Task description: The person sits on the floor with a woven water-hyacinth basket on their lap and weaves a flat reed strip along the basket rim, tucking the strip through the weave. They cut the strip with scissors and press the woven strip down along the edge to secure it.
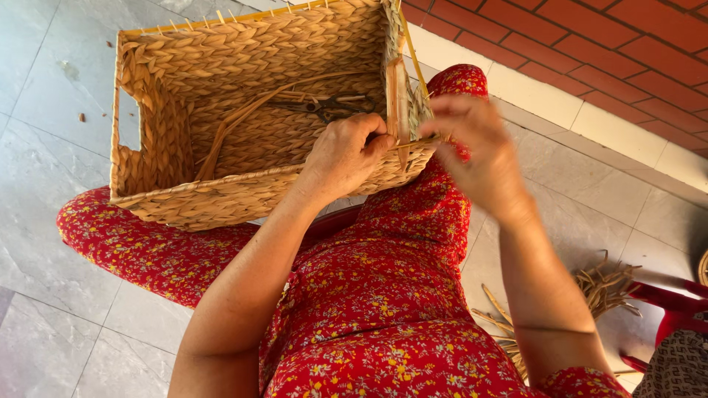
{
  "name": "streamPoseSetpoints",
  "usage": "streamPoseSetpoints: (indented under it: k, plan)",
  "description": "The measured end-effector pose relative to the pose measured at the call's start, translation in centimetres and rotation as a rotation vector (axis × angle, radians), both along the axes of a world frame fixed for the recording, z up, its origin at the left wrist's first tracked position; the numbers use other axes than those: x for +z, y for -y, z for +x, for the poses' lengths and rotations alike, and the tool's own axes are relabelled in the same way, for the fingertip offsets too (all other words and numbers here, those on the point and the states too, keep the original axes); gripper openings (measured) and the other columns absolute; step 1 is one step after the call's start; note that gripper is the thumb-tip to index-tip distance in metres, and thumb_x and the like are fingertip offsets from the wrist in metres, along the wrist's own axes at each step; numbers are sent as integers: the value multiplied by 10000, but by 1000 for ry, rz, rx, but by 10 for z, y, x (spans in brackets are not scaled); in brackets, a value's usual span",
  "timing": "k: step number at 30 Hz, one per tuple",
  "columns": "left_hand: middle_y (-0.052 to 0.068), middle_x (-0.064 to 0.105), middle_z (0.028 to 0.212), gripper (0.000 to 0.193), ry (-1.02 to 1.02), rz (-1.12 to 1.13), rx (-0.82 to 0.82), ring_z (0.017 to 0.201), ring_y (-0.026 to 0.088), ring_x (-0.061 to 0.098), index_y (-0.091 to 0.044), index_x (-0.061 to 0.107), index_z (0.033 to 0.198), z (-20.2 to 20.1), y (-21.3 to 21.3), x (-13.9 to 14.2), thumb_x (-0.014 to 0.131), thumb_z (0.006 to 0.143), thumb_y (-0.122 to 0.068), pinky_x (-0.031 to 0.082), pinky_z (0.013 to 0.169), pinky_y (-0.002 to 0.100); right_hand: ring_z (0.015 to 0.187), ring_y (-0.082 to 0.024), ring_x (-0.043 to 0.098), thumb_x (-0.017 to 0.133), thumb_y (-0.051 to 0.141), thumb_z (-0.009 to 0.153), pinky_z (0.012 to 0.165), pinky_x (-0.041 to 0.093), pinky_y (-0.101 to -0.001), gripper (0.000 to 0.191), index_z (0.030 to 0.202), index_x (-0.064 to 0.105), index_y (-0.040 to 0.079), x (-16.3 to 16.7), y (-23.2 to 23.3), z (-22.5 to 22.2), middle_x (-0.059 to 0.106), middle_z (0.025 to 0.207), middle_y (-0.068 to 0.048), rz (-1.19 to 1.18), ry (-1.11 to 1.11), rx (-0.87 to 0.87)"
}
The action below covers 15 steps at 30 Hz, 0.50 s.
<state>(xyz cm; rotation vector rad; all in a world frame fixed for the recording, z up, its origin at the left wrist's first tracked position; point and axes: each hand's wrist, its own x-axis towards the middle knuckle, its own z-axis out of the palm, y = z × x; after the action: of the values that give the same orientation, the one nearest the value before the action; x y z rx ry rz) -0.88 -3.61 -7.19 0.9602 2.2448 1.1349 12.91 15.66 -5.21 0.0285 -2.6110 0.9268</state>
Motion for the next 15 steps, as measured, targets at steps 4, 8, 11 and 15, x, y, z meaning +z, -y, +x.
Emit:
streamPoseSetpoints:
  k: [4, 8, 11, 15]
  plan:
    - [106, 739, 887, 195, -3, 27, -25, 703, 232, 713, -38, 693, 934, -3, -3, -2, 711, 950, -231, 525, 635, 397, 1335, -380, 506, 851, -13, 727, 1111, 456, -494, 367, 1046, 724, 116, -12, 35, -5, 594, 1355, -148, 74, -149, 1]
    - [99, 764, 920, 213, 34, 21, 9, 761, 239, 737, -60, 714, 976, -6, 0, -1, 737, 912, -262, 539, 677, 396, 1200, -332, 608, 834, 11, 819, 1063, 497, -460, 206, 962, 710, 93, 11, 37, -4, 671, 1170, -74, -84, -157, 75]
    - [111, 767, 930, 243, 14, -1, 9, 782, 259, 728, -54, 718, 976, -6, 0, 0, 751, 922, -289, 533, 692, 410, 949, -283, 674, 728, 62, 865, 861, 533, -415, 101, 928, 678, 1, 37, 9, 42, 695, 988, -75, -366, 22, 339]
    - [116, 758, 883, 257, 62, 11, -3, 757, 256, 739, -46, 707, 974, -6, -1, -2, 734, 933, -298, 538, 681, 412, 808, -192, 696, 635, 87, 939, 743, 561, -367, 49, 946, 681, 74, 34, -17, 95, 723, 912, -21, -653, -150, 330]
